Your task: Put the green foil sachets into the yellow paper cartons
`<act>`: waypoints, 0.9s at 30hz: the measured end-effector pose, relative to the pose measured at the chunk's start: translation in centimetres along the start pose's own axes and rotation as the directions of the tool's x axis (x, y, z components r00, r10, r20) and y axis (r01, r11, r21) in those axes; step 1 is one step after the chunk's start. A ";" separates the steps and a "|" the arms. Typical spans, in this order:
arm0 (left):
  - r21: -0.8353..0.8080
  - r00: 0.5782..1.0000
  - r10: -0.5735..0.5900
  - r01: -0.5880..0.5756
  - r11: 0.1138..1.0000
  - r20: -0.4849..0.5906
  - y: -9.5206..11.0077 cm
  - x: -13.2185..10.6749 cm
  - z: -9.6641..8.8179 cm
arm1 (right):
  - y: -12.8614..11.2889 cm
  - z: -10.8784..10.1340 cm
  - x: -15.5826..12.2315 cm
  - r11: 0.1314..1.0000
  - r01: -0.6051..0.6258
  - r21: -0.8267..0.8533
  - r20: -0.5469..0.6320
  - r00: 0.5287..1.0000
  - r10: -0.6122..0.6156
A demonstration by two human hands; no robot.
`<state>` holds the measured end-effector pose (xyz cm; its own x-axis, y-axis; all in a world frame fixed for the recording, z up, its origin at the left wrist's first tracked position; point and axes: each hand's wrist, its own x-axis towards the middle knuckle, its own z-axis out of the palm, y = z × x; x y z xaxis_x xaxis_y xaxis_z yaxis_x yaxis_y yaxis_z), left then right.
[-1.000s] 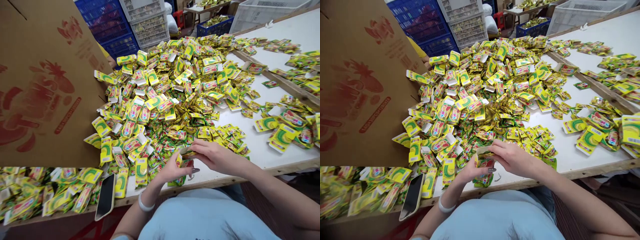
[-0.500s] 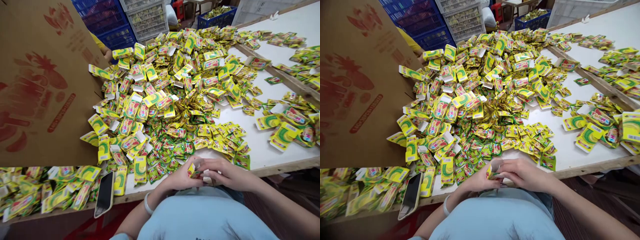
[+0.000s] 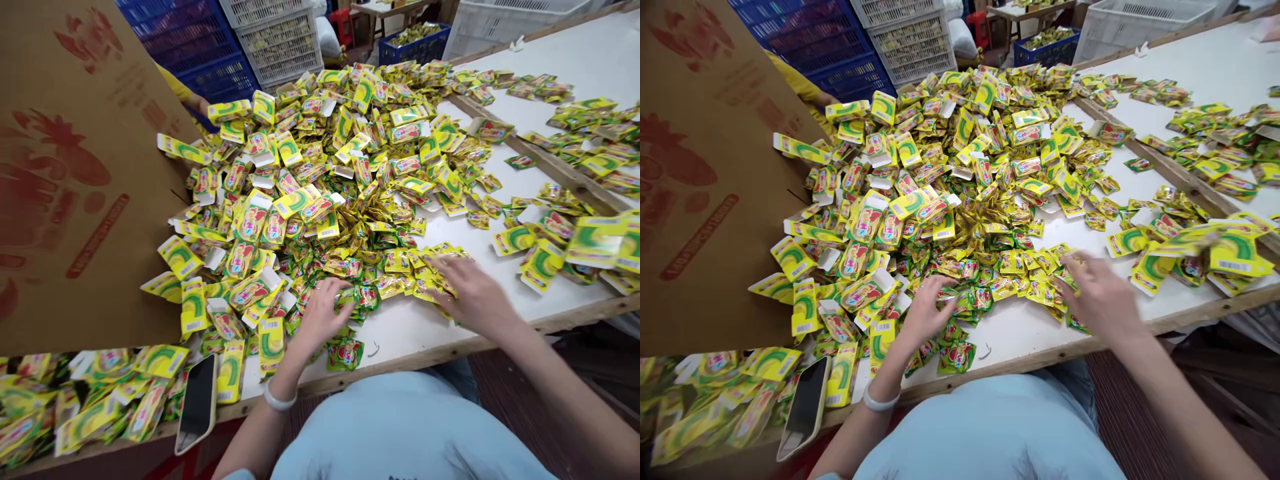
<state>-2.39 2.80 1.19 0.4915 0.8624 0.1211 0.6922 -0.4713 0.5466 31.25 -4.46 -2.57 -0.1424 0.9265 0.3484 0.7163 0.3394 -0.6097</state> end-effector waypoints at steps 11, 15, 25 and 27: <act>-0.455 0.970 -0.242 0.224 0.862 0.019 -0.6 -0.7 5.6 | -0.2 4.1 4.5 0.989 0.100 0.109 0.401 0.906 -0.136; -0.691 0.892 -0.452 0.337 0.640 0.016 0.5 0.0 4.8 | -1.2 3.1 3.9 0.960 -0.086 0.266 0.244 0.970 0.020; -0.865 0.904 -0.401 0.317 0.389 0.151 4.4 -1.2 2.8 | -8.2 6.0 6.5 0.885 -0.116 0.451 0.136 0.989 0.060; -0.861 0.903 -0.422 0.280 0.424 0.086 4.5 -1.7 3.0 | -8.4 6.9 6.2 0.784 -0.202 0.587 0.100 0.979 0.177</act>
<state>1.52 -1.32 0.95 0.1974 0.9613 -0.1925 -0.0238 0.2010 0.9793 19.62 -0.44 -0.24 -0.0808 0.9835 0.1617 0.1892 0.1744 -0.9663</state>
